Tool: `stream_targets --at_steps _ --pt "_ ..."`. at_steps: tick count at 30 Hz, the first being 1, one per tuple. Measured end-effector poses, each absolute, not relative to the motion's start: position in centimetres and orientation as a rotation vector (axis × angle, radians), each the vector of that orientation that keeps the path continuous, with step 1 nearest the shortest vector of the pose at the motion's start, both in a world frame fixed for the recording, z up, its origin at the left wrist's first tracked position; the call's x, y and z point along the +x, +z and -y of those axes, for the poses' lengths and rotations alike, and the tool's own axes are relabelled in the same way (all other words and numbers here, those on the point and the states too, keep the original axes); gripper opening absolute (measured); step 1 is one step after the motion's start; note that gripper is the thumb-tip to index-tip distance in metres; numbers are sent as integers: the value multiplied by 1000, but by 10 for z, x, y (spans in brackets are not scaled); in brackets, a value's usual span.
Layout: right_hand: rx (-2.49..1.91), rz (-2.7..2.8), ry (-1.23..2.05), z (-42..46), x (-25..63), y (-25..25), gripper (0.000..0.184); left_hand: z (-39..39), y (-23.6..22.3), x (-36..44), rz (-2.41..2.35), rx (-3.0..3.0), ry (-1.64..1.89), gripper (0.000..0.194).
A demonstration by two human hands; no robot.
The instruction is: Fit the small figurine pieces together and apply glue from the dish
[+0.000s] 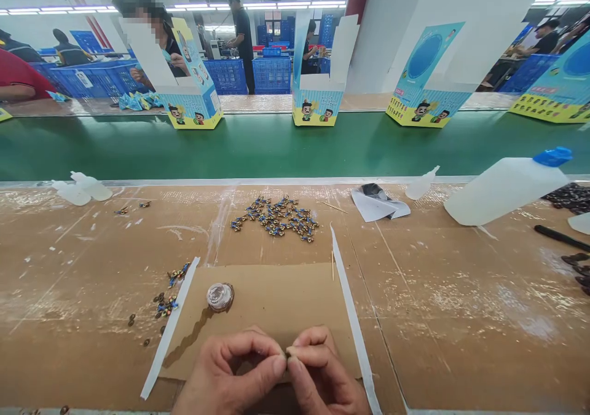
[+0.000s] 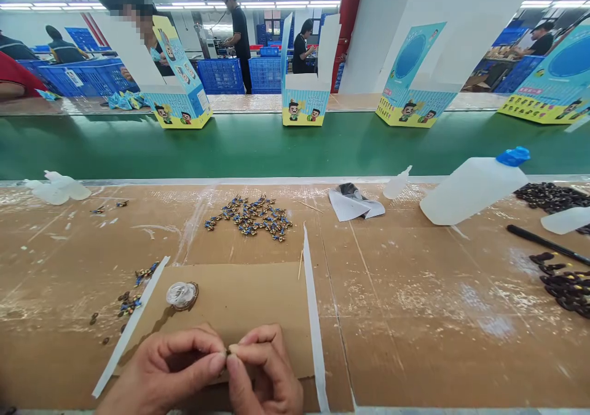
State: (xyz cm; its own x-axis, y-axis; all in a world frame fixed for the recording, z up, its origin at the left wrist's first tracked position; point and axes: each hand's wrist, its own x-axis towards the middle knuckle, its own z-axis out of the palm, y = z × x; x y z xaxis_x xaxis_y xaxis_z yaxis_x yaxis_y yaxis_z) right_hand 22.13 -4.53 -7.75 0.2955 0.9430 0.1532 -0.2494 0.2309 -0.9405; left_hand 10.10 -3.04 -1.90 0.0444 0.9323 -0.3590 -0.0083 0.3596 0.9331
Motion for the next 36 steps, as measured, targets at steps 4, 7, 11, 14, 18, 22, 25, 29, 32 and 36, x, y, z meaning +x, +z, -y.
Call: stream_targets --at_steps 4,7,11,14,18,22,25,29,32,36 --pt "-860 735 1334 42 227 -82 22 28 -12 102 -1222 708 877 34" --pt "-825 664 1474 40 230 -80 23 29 -9 102 -1176 638 861 31" --pt "-760 620 1656 37 234 -77 23 29 -7 101 -1160 569 824 31" --pt "-721 645 1671 36 237 -78 22 29 -6 101 -1108 547 803 31" --pt "-665 665 1653 36 236 -81 19 29 -7 101 -1067 568 810 27" --pt "-589 640 1684 36 233 -84 15 30 -10 100 -1061 599 794 27" --pt "-572 643 1695 36 232 -85 16 31 -12 99 -1058 617 800 27" --pt "-562 653 1697 36 232 -85 17 30 -11 98 -1034 624 796 25" --pt "-553 651 1700 36 232 -85 17 29 -9 97 -1076 673 777 28" --pt "-555 662 1674 35 233 -84 17 30 -10 97 -1118 783 767 30"
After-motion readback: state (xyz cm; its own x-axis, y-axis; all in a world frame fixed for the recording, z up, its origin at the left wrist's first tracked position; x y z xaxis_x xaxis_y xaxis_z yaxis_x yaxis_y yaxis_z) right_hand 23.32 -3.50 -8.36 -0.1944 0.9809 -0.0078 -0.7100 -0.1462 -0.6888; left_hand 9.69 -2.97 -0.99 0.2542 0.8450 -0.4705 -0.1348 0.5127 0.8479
